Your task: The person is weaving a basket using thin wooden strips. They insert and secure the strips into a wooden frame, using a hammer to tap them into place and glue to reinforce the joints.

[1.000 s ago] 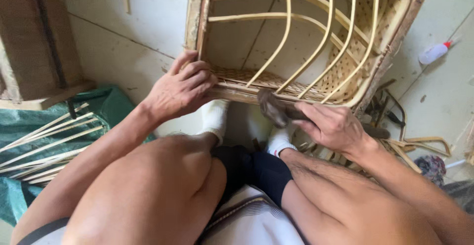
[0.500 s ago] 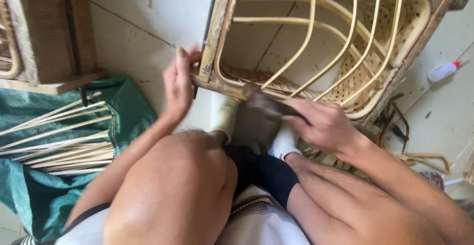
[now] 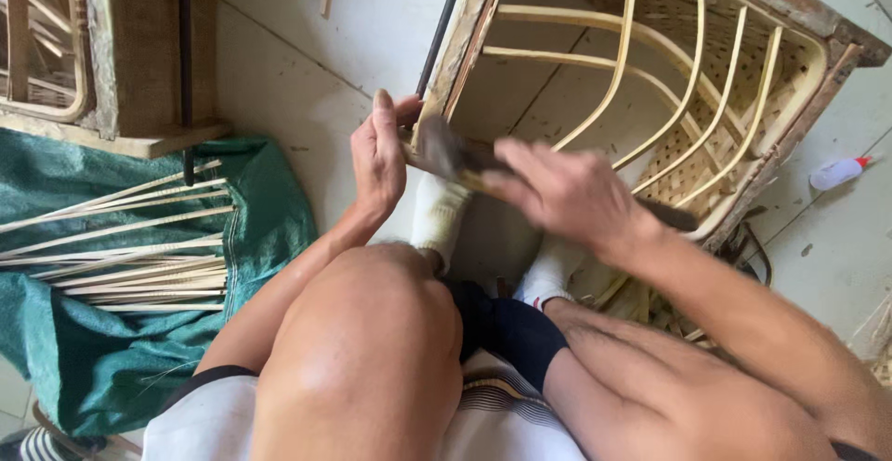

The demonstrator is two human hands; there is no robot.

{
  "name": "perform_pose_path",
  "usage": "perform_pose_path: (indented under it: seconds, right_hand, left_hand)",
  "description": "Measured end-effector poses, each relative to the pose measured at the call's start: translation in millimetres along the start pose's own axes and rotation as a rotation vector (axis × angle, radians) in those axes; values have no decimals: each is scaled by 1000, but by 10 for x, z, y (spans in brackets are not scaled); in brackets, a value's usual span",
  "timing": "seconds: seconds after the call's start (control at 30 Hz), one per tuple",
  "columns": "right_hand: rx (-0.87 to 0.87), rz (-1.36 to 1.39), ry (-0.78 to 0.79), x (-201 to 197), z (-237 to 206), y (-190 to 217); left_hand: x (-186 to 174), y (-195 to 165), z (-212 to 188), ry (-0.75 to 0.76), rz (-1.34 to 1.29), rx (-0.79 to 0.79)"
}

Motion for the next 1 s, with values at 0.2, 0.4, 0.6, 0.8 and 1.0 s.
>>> perform_pose_path:
  seconds: [0.2, 0.4, 0.6, 0.8, 1.0]
  right_hand:
    - [154, 243, -96, -197, 280, -406]
    - [283, 320, -161, -389, 281, -616]
    - [226, 276, -194, -427, 271, -584]
    - [211, 363, -343, -415, 136, -591]
    - [558, 603, -415, -698, -436, -1154]
  left_hand:
    - [3, -65, 0, -1, 73, -40]
    - [-9, -168, 5, 27, 174, -65]
    - [-62, -232, 7, 123, 369, -107]
    - [-122, -396, 228, 310, 264, -170]
    - [184, -988, 1042, 103, 401, 401]
Point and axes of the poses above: each hand's wrist, its own z-axis towards the middle knuckle, its own x-axis out of the palm, y = z × x, the point moved 5 cm from there along z, towards the middle knuckle, and after that the axes turned 9 degrees about y, right-handed, at the moved point
